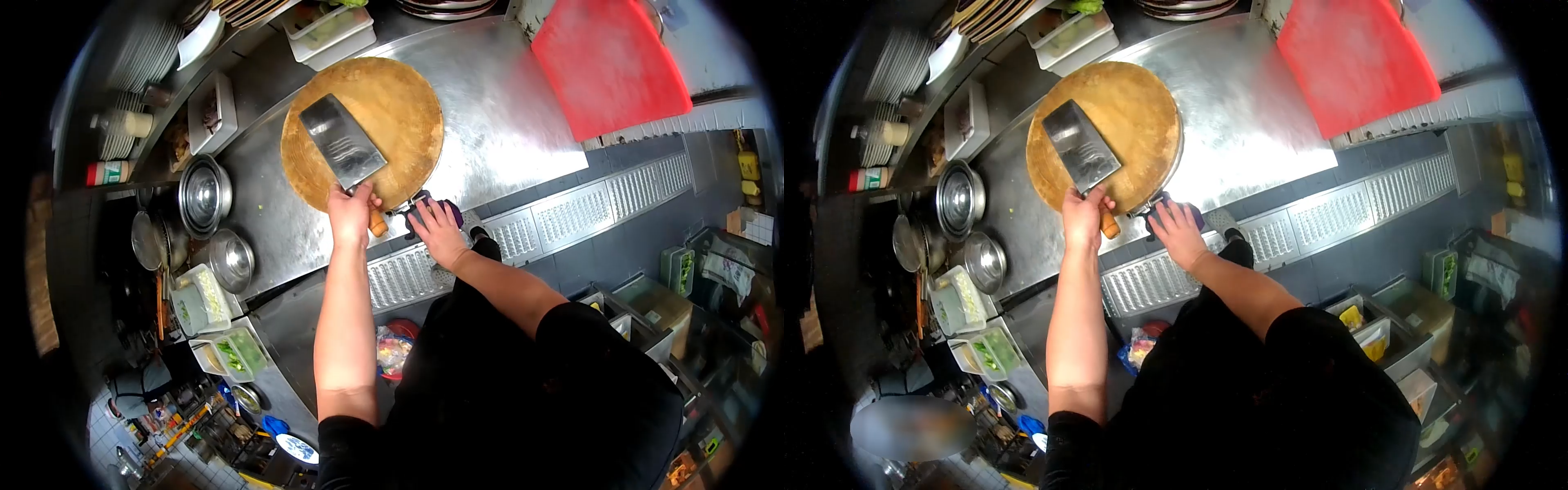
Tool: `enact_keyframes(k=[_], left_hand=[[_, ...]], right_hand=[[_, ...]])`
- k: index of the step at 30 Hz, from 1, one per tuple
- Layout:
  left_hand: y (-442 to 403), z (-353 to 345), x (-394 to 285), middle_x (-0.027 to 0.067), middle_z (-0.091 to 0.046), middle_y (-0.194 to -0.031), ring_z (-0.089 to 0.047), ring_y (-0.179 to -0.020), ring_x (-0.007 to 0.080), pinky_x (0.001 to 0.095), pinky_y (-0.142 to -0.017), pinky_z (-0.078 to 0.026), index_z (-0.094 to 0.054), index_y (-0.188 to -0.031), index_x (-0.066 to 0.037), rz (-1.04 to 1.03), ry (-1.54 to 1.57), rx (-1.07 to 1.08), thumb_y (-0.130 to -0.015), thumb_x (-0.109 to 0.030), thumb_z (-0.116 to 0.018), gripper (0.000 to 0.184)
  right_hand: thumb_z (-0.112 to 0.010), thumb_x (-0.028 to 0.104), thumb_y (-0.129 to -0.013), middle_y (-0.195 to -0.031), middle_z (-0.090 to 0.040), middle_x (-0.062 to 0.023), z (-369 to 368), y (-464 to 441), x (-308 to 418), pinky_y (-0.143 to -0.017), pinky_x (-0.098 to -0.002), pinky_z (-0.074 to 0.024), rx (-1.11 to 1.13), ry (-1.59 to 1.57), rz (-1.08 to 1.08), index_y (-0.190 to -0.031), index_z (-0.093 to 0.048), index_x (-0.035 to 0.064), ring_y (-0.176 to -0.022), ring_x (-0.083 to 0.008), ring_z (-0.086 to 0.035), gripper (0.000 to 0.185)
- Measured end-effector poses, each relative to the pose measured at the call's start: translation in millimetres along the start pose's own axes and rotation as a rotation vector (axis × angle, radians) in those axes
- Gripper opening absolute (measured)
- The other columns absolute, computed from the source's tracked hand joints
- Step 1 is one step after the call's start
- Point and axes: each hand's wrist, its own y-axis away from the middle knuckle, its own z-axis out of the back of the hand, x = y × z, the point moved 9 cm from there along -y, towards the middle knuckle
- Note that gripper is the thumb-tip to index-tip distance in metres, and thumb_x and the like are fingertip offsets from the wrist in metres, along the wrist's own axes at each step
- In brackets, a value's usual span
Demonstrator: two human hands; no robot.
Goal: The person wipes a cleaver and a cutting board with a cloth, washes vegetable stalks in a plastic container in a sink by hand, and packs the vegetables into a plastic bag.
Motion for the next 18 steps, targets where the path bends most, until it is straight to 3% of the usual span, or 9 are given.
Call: enact_keyframes(k=[2, 4, 5, 6, 8, 10, 11, 14, 18], left_hand=[[0, 6, -14, 0.0106, -0.061, -0.089, -0.061, -0.069, 0.0165, 0.0304, -0.062, -0.051, -0.052, -0.118, 0.006, -0.108, -0.189, -0.039, -0.09, -0.003, -0.068, 0.034], [-24, 35, -8, 0.0166, -0.061, -0.102, -0.062, -0.083, 0.0233, 0.0356, -0.075, -0.051, -0.051, -0.125, 0.009, -0.408, -0.538, -0.137, -0.087, -0.007, -0.07, 0.045], [-21, 43, -17, 0.0232, -0.059, -0.118, -0.06, -0.101, 0.0336, 0.0425, -0.091, -0.048, -0.05, -0.131, 0.01, -0.41, -0.616, -0.143, -0.086, -0.009, -0.07, 0.053], [-6, 46, -41, 0.0292, -0.055, -0.125, -0.058, -0.108, 0.0413, 0.0459, -0.098, -0.046, -0.046, -0.138, 0.01, -0.653, -0.791, -0.284, -0.085, -0.01, -0.07, 0.061], [-13, 80, -42, 0.0332, -0.042, -0.144, -0.042, -0.134, 0.0437, 0.0478, -0.116, -0.031, -0.033, -0.145, 0.012, -0.604, -0.986, -0.565, -0.087, -0.015, -0.07, 0.074], [-41, 103, -5, 0.0297, -0.038, -0.149, -0.041, -0.137, 0.0414, 0.0465, -0.118, -0.028, -0.031, -0.148, 0.011, -0.091, -0.096, -0.464, -0.089, -0.022, -0.07, 0.078], [-54, 110, 11, 0.0222, -0.044, -0.148, -0.05, -0.13, 0.0364, 0.044, -0.113, -0.036, -0.039, -0.146, 0.006, 0.036, -0.018, -0.415, -0.092, -0.033, -0.066, 0.071], [-79, 88, 29, 0.0153, -0.05, -0.144, -0.054, -0.126, 0.0314, 0.0424, -0.109, -0.04, -0.047, -0.142, 0.0, 0.138, 0.306, -0.119, -0.094, -0.038, -0.06, 0.063], [-65, 80, 29, 0.0109, -0.055, -0.139, -0.05, -0.129, 0.0278, 0.0477, -0.109, -0.038, -0.051, -0.138, -0.006, 0.212, 0.343, -0.145, -0.092, -0.041, -0.057, 0.058]], right_hand=[[-0.054, 0.01, -0.087, -0.154, -0.035, -0.019, -3, 0, -1, -0.115, -0.0607, -0.0269, 0.042, 0.022, -0.003, -0.144, -0.048, 0.0114, -0.142, -0.0416, -0.031, 0.058], [-0.056, 0.01, -0.085, -0.152, -0.038, -0.0225, 2, 0, -1, -0.113, -0.0631, -0.0274, 0.009, -0.018, 0.021, -0.14, -0.052, 0.0076, -0.141, -0.0443, -0.032, 0.055], [-0.056, 0.01, -0.085, -0.153, -0.037, -0.0231, 1, 0, -1, -0.113, -0.0634, -0.0276, 0.004, -0.006, 0.032, -0.14, -0.052, 0.0073, -0.142, -0.0448, -0.031, 0.055], [-0.057, 0.01, -0.085, -0.153, -0.037, -0.0228, 1, 0, -2, -0.113, -0.0633, -0.0272, -0.008, -0.025, 0.035, -0.14, -0.052, 0.0069, -0.142, -0.0447, -0.031, 0.055], [-0.057, 0.01, -0.085, -0.154, -0.036, -0.0222, -1, 1, -3, -0.114, -0.063, -0.0258, -0.008, -0.023, 0.042, -0.141, -0.052, 0.0069, -0.143, -0.0443, -0.031, 0.056], [-0.057, 0.011, -0.086, -0.155, -0.036, -0.0211, -2, 1, -6, -0.116, -0.0623, -0.0238, 0.022, 0.0, 0.038, -0.142, -0.051, 0.0073, -0.143, -0.0428, -0.031, 0.057], [-0.057, 0.012, -0.086, -0.155, -0.036, -0.0209, -2, 2, -7, -0.116, -0.062, -0.0235, 0.023, -0.001, 0.038, -0.142, -0.05, 0.0074, -0.144, -0.0425, -0.031, 0.057], [-0.055, 0.013, -0.088, -0.155, -0.035, -0.0204, 1, 2, -6, -0.116, -0.0612, -0.023, 0.032, -0.016, 0.011, -0.143, -0.05, 0.0077, -0.144, -0.0414, -0.03, 0.056], [-0.054, 0.012, -0.088, -0.155, -0.035, -0.0205, -3, 1, -3, -0.117, -0.0609, -0.0228, 0.024, -0.061, -0.034, -0.143, -0.049, 0.0079, -0.144, -0.0419, -0.029, 0.056]])
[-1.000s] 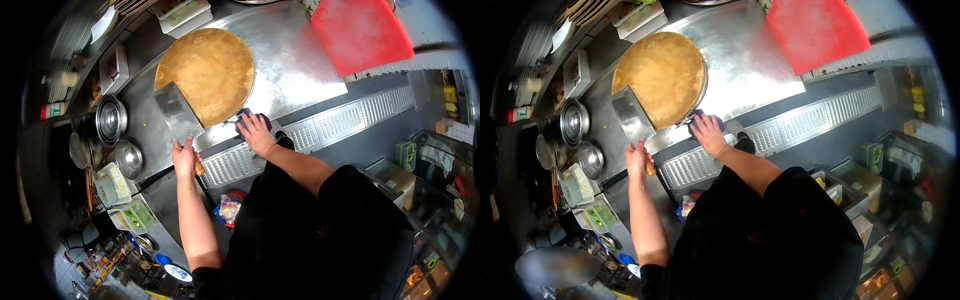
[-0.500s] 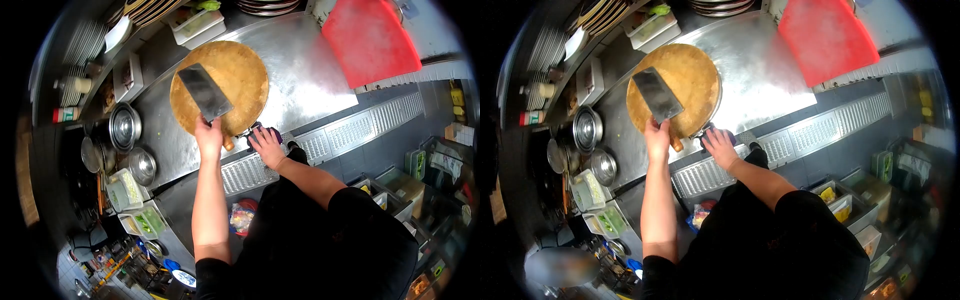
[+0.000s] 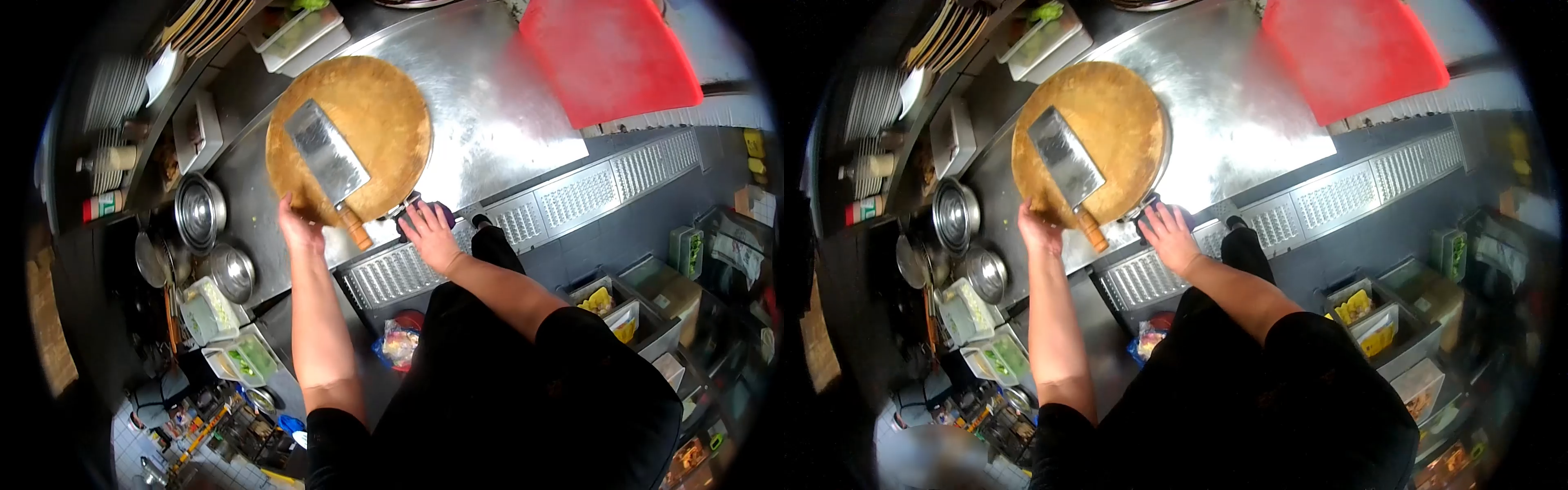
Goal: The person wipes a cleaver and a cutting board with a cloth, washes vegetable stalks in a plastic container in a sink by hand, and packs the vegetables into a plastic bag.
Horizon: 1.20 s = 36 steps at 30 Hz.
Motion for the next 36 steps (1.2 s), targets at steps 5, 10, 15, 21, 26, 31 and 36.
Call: enact_keyframes(k=[5, 10, 15, 21, 26, 31, 36], left_hand=[[23, -23, 17, 0.0104, -0.049, -0.143, -0.043, -0.134, 0.0272, 0.0519, -0.111, -0.033, -0.049, -0.14, -0.008, -0.006, -0.033, 0.02, -0.09, -0.043, -0.06, 0.061], [51, -24, 14, 0.0138, -0.048, -0.139, -0.043, -0.132, 0.031, 0.0511, -0.109, -0.035, -0.049, -0.134, -0.001, 0.078, -0.003, 0.372, -0.094, -0.042, -0.056, 0.057], [130, 83, 3, 0.0153, -0.048, -0.147, -0.042, -0.139, 0.0318, 0.0483, -0.113, -0.037, -0.048, -0.139, 0.003, -0.165, 0.047, 0.217, -0.1, -0.036, -0.057, 0.056], [228, 311, 134, 0.012, -0.063, -0.126, -0.058, -0.12, 0.0259, 0.0416, -0.104, -0.044, -0.059, -0.127, -0.002, 0.07, 0.154, -0.207, -0.099, -0.042, -0.057, 0.049], [319, 401, 239, 0.0072, -0.069, -0.104, -0.064, -0.098, 0.024, 0.0372, -0.091, -0.049, -0.064, -0.107, -0.005, 0.122, 0.445, -0.357, -0.101, -0.034, -0.053, 0.032], [371, 416, 340, 0.0057, -0.068, -0.09, -0.063, -0.086, 0.0231, 0.0356, -0.081, -0.05, -0.064, -0.094, -0.007, 0.311, 0.608, -0.555, -0.104, -0.037, -0.046, 0.036], [374, 386, 335, 0.0095, -0.067, -0.086, -0.063, -0.083, 0.025, 0.0369, -0.079, -0.05, -0.064, -0.095, -0.005, 0.376, 0.611, -0.605, -0.105, -0.041, -0.043, 0.043]], right_hand=[[-0.056, 0.007, -0.083, -0.153, -0.037, -0.0209, 0, 3, 6, -0.116, -0.0622, -0.0237, -0.061, 0.013, -0.032, -0.141, -0.052, 0.0086, -0.142, -0.0437, -0.03, 0.058], [-0.056, 0.009, -0.084, -0.153, -0.036, -0.0223, -17, 6, 37, -0.115, -0.0635, -0.023, -0.036, 0.052, 0.022, -0.141, -0.052, 0.0081, -0.142, -0.0439, -0.03, 0.057], [-0.056, 0.014, -0.091, -0.155, -0.033, -0.0224, -43, -25, 83, -0.116, -0.0636, -0.0209, -0.111, -0.019, -0.059, -0.144, -0.048, 0.0078, -0.143, -0.0446, -0.028, 0.054], [-0.059, 0.025, -0.095, -0.157, -0.03, -0.0226, -70, -89, 129, -0.117, -0.0637, -0.0158, -0.164, -0.014, -0.247, -0.147, -0.044, 0.0066, -0.146, -0.0448, -0.023, 0.058], [-0.058, 0.027, -0.095, -0.158, -0.028, -0.0221, -95, -148, 147, -0.118, -0.0628, -0.0145, -0.213, 0.0, -0.285, -0.15, -0.04, 0.0078, -0.148, -0.0434, -0.019, 0.061], [-0.057, 0.027, -0.097, -0.157, -0.029, -0.0236, -105, -222, 148, -0.116, -0.0643, -0.0145, -0.287, 0.003, -0.358, -0.15, -0.04, 0.0075, -0.146, -0.0442, -0.022, 0.059], [-0.055, 0.025, -0.098, -0.157, -0.03, -0.0242, -103, -272, 145, -0.116, -0.0642, -0.0142, -0.453, -0.079, -0.636, -0.147, -0.042, 0.0033, -0.146, -0.0427, -0.022, 0.055]])
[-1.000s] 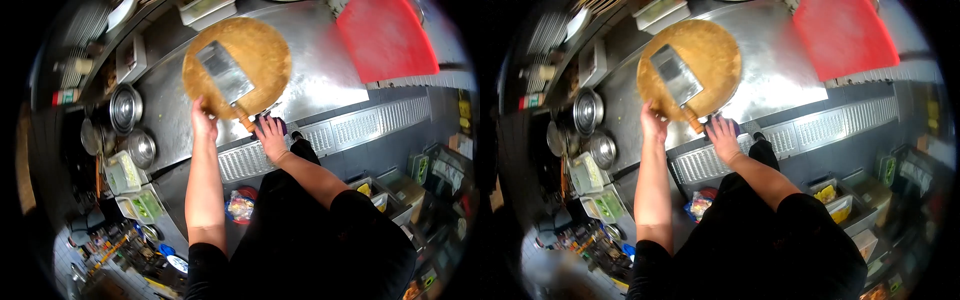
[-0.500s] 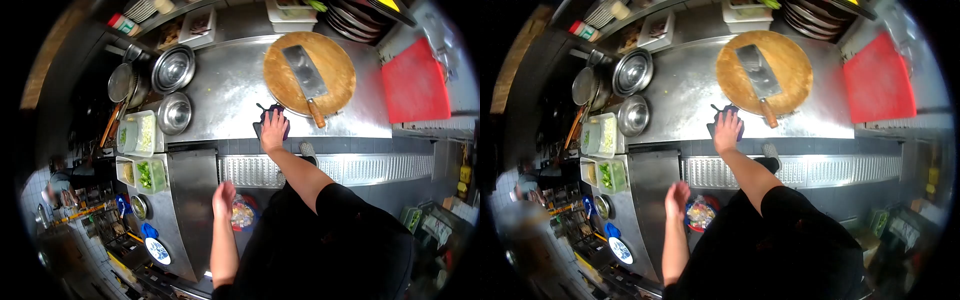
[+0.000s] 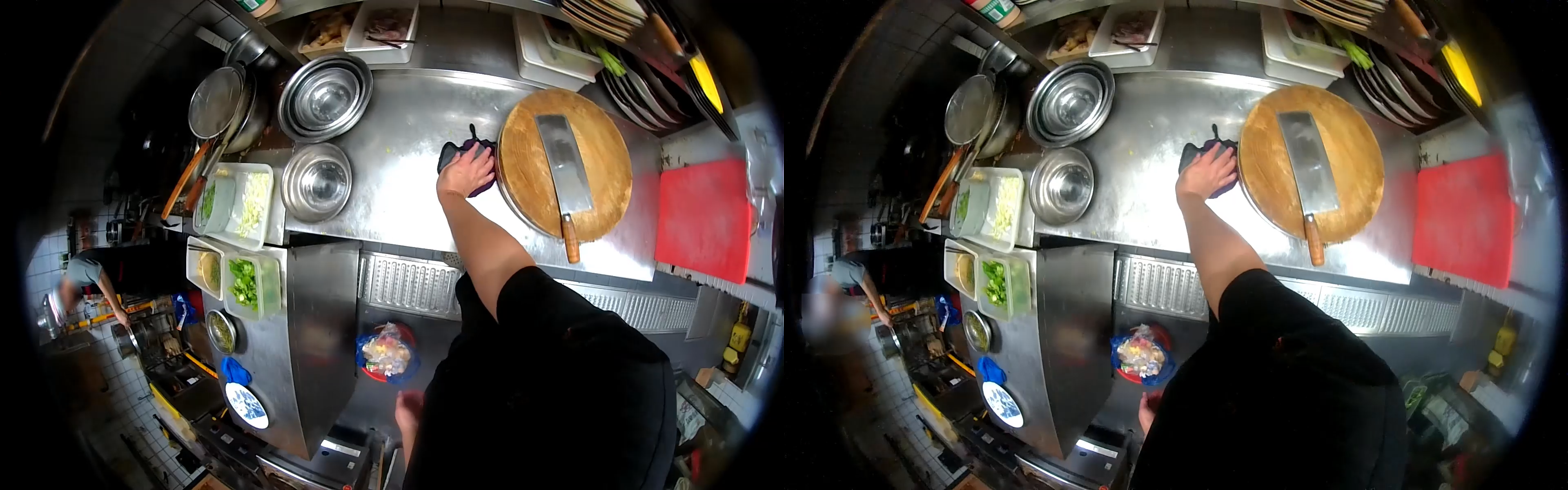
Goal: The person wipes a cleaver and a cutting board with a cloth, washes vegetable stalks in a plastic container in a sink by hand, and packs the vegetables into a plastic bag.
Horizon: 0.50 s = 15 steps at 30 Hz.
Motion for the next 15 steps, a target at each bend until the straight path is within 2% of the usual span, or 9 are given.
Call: enact_keyframes(k=[4, 8, 10, 11, 14, 15], left_hand=[[3, -37, -25, 0.0103, -0.066, -0.087, -0.063, -0.083, 0.0256, 0.0374, -0.078, -0.051, -0.064, -0.096, -0.003, -0.054, -0.052, -0.007, -0.105, -0.041, -0.042, 0.045], [-18, -61, -59, 0.0096, -0.067, -0.092, -0.064, -0.087, 0.0231, 0.0352, -0.08, -0.051, -0.065, -0.1, -0.002, -0.124, -0.205, 0.018, -0.104, -0.042, -0.048, 0.043], [-29, -63, -80, 0.0088, -0.068, -0.095, -0.063, -0.088, 0.0212, 0.0336, -0.08, -0.051, -0.065, -0.102, -0.001, -0.203, -0.21, -0.008, -0.102, -0.04, -0.052, 0.041], [-30, -64, -89, 0.0084, -0.068, -0.096, -0.063, -0.089, 0.0203, 0.0328, -0.08, -0.051, -0.065, -0.103, -0.001, -0.243, -0.216, -0.022, -0.102, -0.039, -0.054, 0.04], [-15, -82, -113, 0.007, -0.067, -0.097, -0.062, -0.087, 0.0175, 0.0318, -0.079, -0.05, -0.065, -0.105, 0.0, -0.429, -0.487, -0.054, -0.101, -0.036, -0.058, 0.036], [-13, -83, -111, 0.0074, -0.067, -0.098, -0.063, -0.089, 0.0174, 0.0321, -0.081, -0.051, -0.065, -0.107, 0.001, -0.422, -0.46, -0.042, -0.101, -0.034, -0.059, 0.035]], right_hand=[[-0.056, 0.023, -0.098, -0.157, -0.03, -0.024, -20, -35, 17, -0.118, -0.0606, -0.0143, -0.1, -0.082, -0.267, -0.147, -0.041, 0.0019, -0.146, -0.0412, -0.024, 0.056], [-0.057, 0.021, -0.097, -0.153, -0.035, -0.0253, -27, -92, 31, -0.119, -0.057, -0.0174, -0.157, -0.158, -0.311, -0.146, -0.041, 0.0001, -0.144, -0.0416, -0.028, 0.056], [-0.059, 0.021, -0.095, -0.15, -0.037, -0.0289, -23, -109, 27, -0.116, -0.0556, -0.0218, -0.307, -0.145, -0.272, -0.144, -0.041, -0.0036, -0.14, -0.0432, -0.034, 0.058], [-0.059, 0.021, -0.095, -0.15, -0.037, -0.0295, -25, -113, 23, -0.116, -0.0555, -0.0224, -0.316, -0.125, -0.299, -0.145, -0.041, -0.0039, -0.14, -0.0433, -0.035, 0.059], [-0.06, 0.024, -0.094, -0.15, -0.038, -0.0301, -28, -120, 24, -0.115, -0.0547, -0.024, -0.335, -0.074, -0.375, -0.146, -0.04, -0.0033, -0.14, -0.0432, -0.036, 0.062], [-0.06, 0.026, -0.093, -0.15, -0.039, -0.0301, -26, -122, 29, -0.114, -0.0542, -0.0249, -0.337, -0.039, -0.382, -0.147, -0.04, -0.0026, -0.14, -0.0425, -0.037, 0.063]])
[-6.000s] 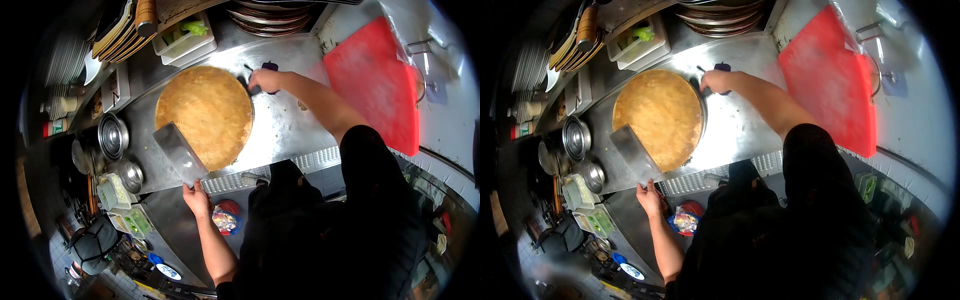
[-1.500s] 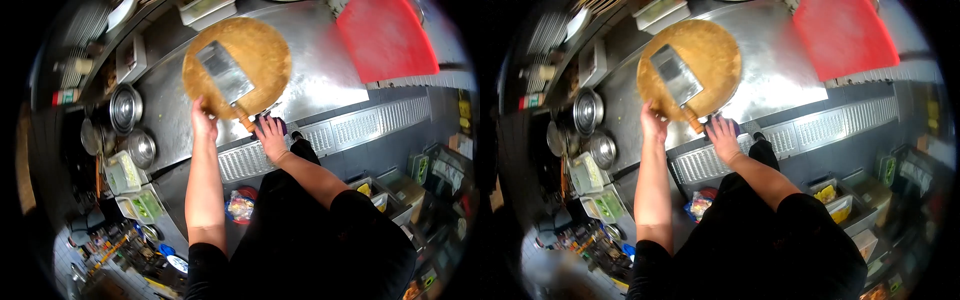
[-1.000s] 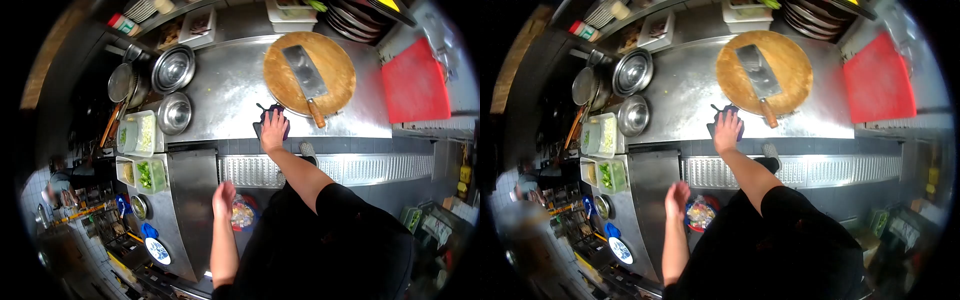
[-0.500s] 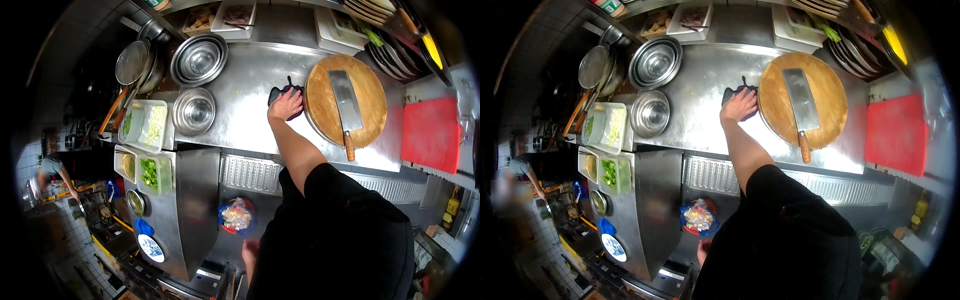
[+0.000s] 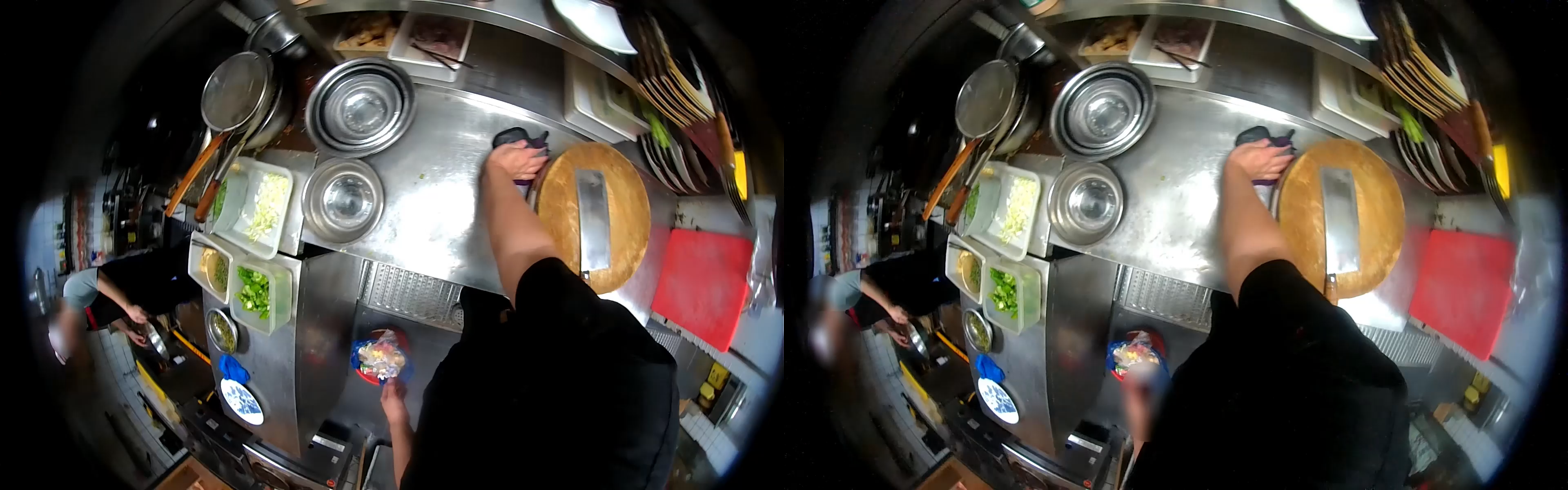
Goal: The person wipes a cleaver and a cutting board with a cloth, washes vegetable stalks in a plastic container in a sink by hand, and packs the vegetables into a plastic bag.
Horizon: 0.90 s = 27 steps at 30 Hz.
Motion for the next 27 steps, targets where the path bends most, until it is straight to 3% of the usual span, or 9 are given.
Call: enact_keyframes(k=[3, 5, 6, 10, 13, 16, 19, 25, 27], left_hand=[[-3, 11, 44, 0.007, -0.067, -0.098, -0.063, -0.091, 0.0174, 0.032, -0.082, -0.051, -0.064, -0.108, 0.001, 0.124, 0.13, -0.137, -0.101, -0.033, -0.06, 0.035], [9, 8, 57, 0.0072, -0.067, -0.098, -0.064, -0.091, 0.0175, 0.0313, -0.081, -0.051, -0.063, -0.113, 0.003, 0.107, 0.139, -0.106, -0.101, -0.031, -0.061, 0.035], [20, 6, 61, 0.007, -0.067, -0.097, -0.064, -0.09, 0.017, 0.031, -0.079, -0.051, -0.063, -0.113, 0.003, 0.107, 0.149, -0.116, -0.102, -0.03, -0.06, 0.035], [41, -7, 108, 0.0073, -0.068, -0.097, -0.064, -0.089, 0.0164, 0.031, -0.077, -0.051, -0.064, -0.11, 0.003, 0.204, 0.131, -0.155, -0.102, -0.028, -0.059, 0.033], [61, -21, 95, 0.0066, -0.067, -0.095, -0.063, -0.086, 0.0154, 0.0301, -0.076, -0.051, -0.065, -0.107, 0.003, 0.299, 0.221, -0.144, -0.102, -0.027, -0.059, 0.031], [67, -22, 101, 0.0054, -0.066, -0.093, -0.061, -0.083, 0.014, 0.0289, -0.075, -0.05, -0.065, -0.107, 0.003, 0.299, 0.156, -0.079, -0.102, -0.026, -0.059, 0.03], [60, -3, 163, 0.0052, -0.065, -0.09, -0.059, -0.081, 0.0133, 0.0287, -0.073, -0.049, -0.065, -0.105, 0.004, 0.227, 0.182, -0.077, -0.102, -0.027, -0.058, 0.032], [110, 28, 161, 0.008, -0.066, -0.087, -0.059, -0.082, 0.0147, 0.0316, -0.075, -0.05, -0.066, -0.102, 0.004, 0.186, -0.003, -0.284, -0.101, -0.035, -0.057, 0.039], [137, 40, 190, 0.0105, -0.069, -0.09, -0.062, -0.085, 0.0184, 0.0348, -0.076, -0.05, -0.066, -0.103, 0.003, 0.041, -0.129, -0.372, -0.1, -0.038, -0.059, 0.042]], right_hand=[[-0.055, 0.032, -0.094, -0.145, -0.048, -0.0237, -18, -20, 14, -0.109, -0.0549, -0.032, 0.028, 0.102, 0.098, -0.14, -0.051, 0.0018, -0.131, -0.0407, -0.046, 0.055], [-0.056, 0.034, -0.093, -0.139, -0.056, -0.0185, -31, -25, 41, -0.104, -0.0535, -0.0385, 0.258, 0.172, 0.271, -0.129, -0.06, 0.0037, -0.125, -0.0377, -0.051, 0.047], [-0.058, 0.035, -0.092, -0.133, -0.06, -0.0153, -41, -19, 54, -0.101, -0.051, -0.0425, 0.264, 0.156, 0.473, -0.122, -0.065, 0.0057, -0.122, -0.0351, -0.055, 0.042], [-0.058, 0.039, -0.093, -0.135, -0.061, -0.0145, -72, 70, 68, -0.106, -0.0491, -0.0391, 0.531, 0.101, 1.18, -0.126, -0.064, 0.0069, -0.126, -0.0353, -0.053, 0.046], [-0.063, 0.034, -0.089, -0.137, -0.059, -0.012, -31, 154, 72, -0.108, -0.0482, -0.0358, 0.783, -0.069, 1.458, -0.126, -0.064, 0.0091, -0.129, -0.033, -0.05, 0.044], [-0.067, 0.028, -0.086, -0.136, -0.057, -0.0125, 0, 201, 55, -0.108, -0.0485, -0.0333, 0.893, -0.163, 1.578, -0.128, -0.064, 0.0125, -0.129, -0.0343, -0.048, 0.045], [-0.068, 0.026, -0.085, -0.136, -0.057, -0.0134, 37, 235, 35, -0.108, -0.0491, -0.0332, 0.979, -0.207, 1.616, -0.128, -0.064, 0.0126, -0.129, -0.035, -0.048, 0.046], [-0.071, 0.028, -0.08, -0.133, -0.057, -0.0159, 107, 318, -11, -0.108, -0.052, -0.0312, 0.933, -0.183, 1.618, -0.133, -0.061, 0.0142, -0.128, -0.0364, -0.046, 0.057], [-0.071, 0.027, -0.076, -0.132, -0.058, -0.0161, 138, 360, -19, -0.104, -0.0515, -0.0372, 0.903, -0.258, 1.637, -0.132, -0.061, 0.0139, -0.125, -0.0364, -0.05, 0.059]])
